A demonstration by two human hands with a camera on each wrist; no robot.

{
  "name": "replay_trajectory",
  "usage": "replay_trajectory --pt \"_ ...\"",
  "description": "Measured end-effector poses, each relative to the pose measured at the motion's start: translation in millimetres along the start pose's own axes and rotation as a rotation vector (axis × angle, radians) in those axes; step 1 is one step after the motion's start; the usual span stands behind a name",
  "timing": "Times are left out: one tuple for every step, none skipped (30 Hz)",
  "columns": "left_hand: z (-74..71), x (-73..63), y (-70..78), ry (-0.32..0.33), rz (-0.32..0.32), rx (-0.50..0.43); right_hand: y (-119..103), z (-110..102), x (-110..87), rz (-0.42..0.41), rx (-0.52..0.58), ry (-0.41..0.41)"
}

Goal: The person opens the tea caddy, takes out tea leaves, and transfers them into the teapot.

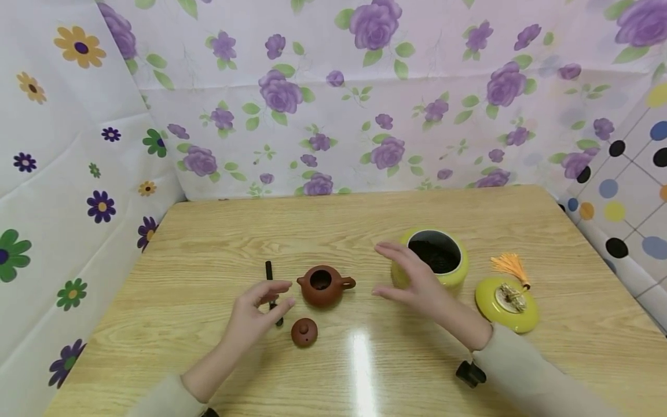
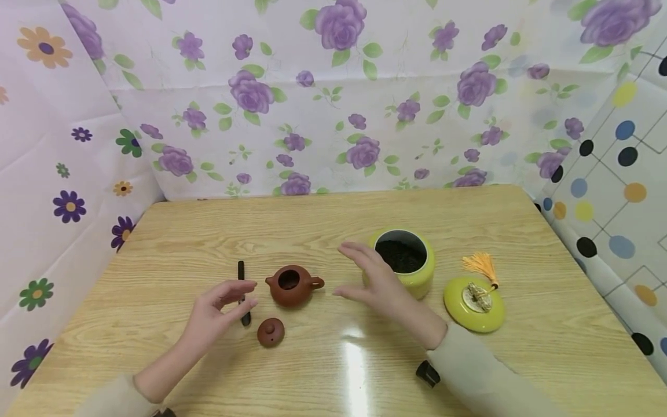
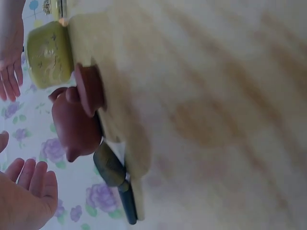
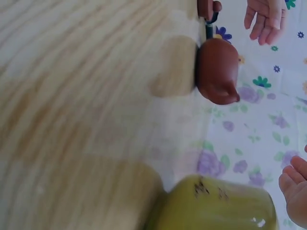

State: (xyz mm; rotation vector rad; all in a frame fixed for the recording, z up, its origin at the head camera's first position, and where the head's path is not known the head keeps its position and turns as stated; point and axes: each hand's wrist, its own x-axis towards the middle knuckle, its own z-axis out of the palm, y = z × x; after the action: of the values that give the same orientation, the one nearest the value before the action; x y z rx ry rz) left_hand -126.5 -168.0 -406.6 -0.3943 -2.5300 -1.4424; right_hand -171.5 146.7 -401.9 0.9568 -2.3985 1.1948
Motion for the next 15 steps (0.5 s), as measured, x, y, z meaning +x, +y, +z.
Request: replay_trajectory --pt "1.6 -2.1 -0.5 -0.008 -0.009 -0.012 -0.1 2.6 0.4 0.006 0.008 -0.009" --pt "3.2 -4.1 -0.8 -0.015 -0.016 -0.021 0.0 5.2 0.9 0.015 0.020 -0.020" --pt "4.7 -5.9 -1.5 -0.024 -0.019 -0.027 0.2 7.9 1.5 0.022 0.030 -0.029" --pt "6.0 -7.4 -2.2 -0.030 -0.016 -0.024 0.3 10.5 2.2 0.033 0.040 -0.037" --pt "7.1 -8.8 -2.8 -0.034 -0.018 -0.026 0.6 13.2 3.0 0.040 0.046 -0.042" --pt "7.8 -9.8 -3.3 -0.040 -0.021 -0.027 1.1 15.8 3.9 0.047 0.055 -0.045" --pt "8.3 -10.7 -3.5 -0.046 -0.031 -0.035 1.9 18.5 4.8 0.052 0.065 -0.047" --pt "8.7 -11.4 -3.6 -0.054 -0.049 -0.043 3.0 21.1 5.8 0.054 0.068 -0.049" --pt "8.9 -12.0 -4.1 -0.063 -0.066 -0.046 4.1 23.5 6.9 0.058 0.066 -0.053" --pt "9.4 -12.6 -4.1 -0.072 -0.089 -0.052 4.7 25.8 8.0 0.068 0.060 -0.061" --pt "9.9 -13.4 -4.0 -0.082 -0.119 -0.062 5.5 28.1 9.2 0.075 0.052 -0.069" --pt "10.4 -14.0 -3.8 -0.094 -0.141 -0.067 6.0 30.5 10.2 0.086 0.047 -0.079" --pt "11.1 -14.7 -3.7 -0.103 -0.163 -0.068 6.5 32.9 11.1 0.098 0.038 -0.090" --pt "11.9 -15.5 -4.0 -0.114 -0.176 -0.060 6.8 35.3 12.2 0.111 0.027 -0.100" --pt "12.6 -16.2 -4.2 -0.124 -0.185 -0.058 6.8 37.6 13.4 0.124 0.023 -0.110"
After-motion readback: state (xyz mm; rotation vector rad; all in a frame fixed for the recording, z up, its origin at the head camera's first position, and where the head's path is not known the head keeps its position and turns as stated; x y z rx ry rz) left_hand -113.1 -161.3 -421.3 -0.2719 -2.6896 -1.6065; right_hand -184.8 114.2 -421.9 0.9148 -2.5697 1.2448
